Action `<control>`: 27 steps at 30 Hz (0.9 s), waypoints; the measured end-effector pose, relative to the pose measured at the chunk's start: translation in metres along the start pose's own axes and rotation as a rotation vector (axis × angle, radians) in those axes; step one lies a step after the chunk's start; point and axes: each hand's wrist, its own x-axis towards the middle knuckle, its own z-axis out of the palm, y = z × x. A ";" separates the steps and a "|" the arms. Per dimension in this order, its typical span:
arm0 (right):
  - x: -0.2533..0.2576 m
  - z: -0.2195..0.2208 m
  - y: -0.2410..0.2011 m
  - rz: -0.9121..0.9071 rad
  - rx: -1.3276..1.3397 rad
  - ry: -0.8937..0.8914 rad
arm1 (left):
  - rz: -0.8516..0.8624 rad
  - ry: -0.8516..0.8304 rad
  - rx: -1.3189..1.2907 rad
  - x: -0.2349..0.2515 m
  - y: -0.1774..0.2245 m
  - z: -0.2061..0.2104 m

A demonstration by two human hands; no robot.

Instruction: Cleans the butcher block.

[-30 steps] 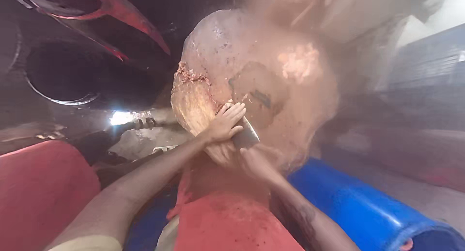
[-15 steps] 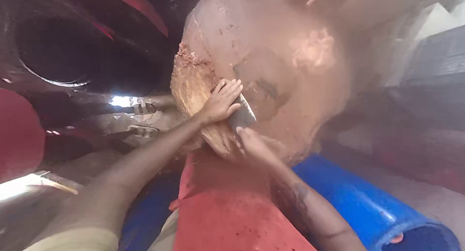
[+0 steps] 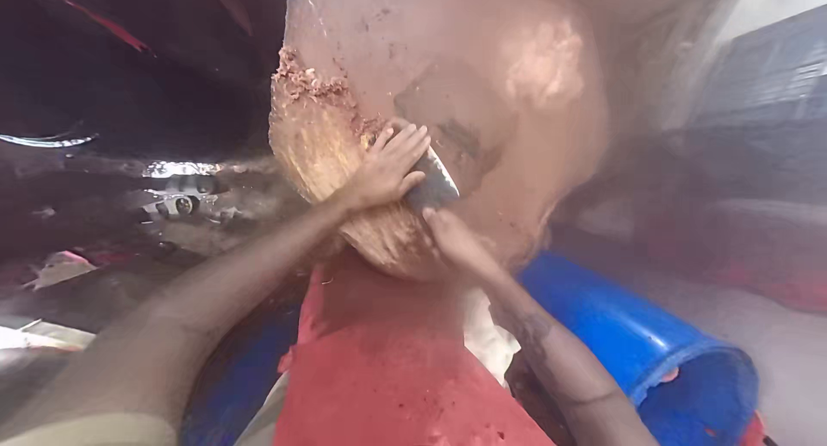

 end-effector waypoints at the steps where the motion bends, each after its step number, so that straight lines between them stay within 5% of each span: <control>1: -0.009 0.002 0.014 -0.008 0.014 0.009 | 0.018 0.008 -0.009 -0.005 0.012 0.011; 6: -0.125 0.046 0.187 0.257 0.116 0.070 | 0.274 -0.365 -0.346 -0.072 0.157 0.101; 9: -0.111 0.042 0.148 0.285 0.145 0.115 | 0.236 -0.336 -0.350 -0.047 0.140 0.085; 12: -0.016 0.005 0.040 0.055 0.022 0.126 | 0.033 -0.011 -0.161 0.007 0.040 0.028; 14: 0.008 -0.001 0.000 -0.002 -0.009 0.104 | -0.019 0.021 -0.032 0.018 -0.001 0.002; 16: -0.004 0.008 0.020 -0.044 0.008 0.106 | 0.021 0.017 -0.081 0.006 0.013 0.012; 18: -0.051 0.029 0.094 0.007 0.075 0.122 | 0.094 -0.086 -0.263 -0.028 0.075 0.051; 20: -0.102 0.045 0.162 0.222 0.165 0.134 | 0.213 -0.263 -0.342 -0.054 0.134 0.092; 22: -0.116 0.043 0.166 0.346 0.210 0.156 | 0.270 -0.306 -0.372 -0.049 0.146 0.099; 24: -0.086 0.024 0.116 0.287 0.151 0.125 | 0.176 -0.216 -0.335 -0.028 0.114 0.071; 27: 0.002 -0.011 -0.005 0.089 -0.079 0.126 | -0.022 0.112 -0.087 0.022 0.005 0.019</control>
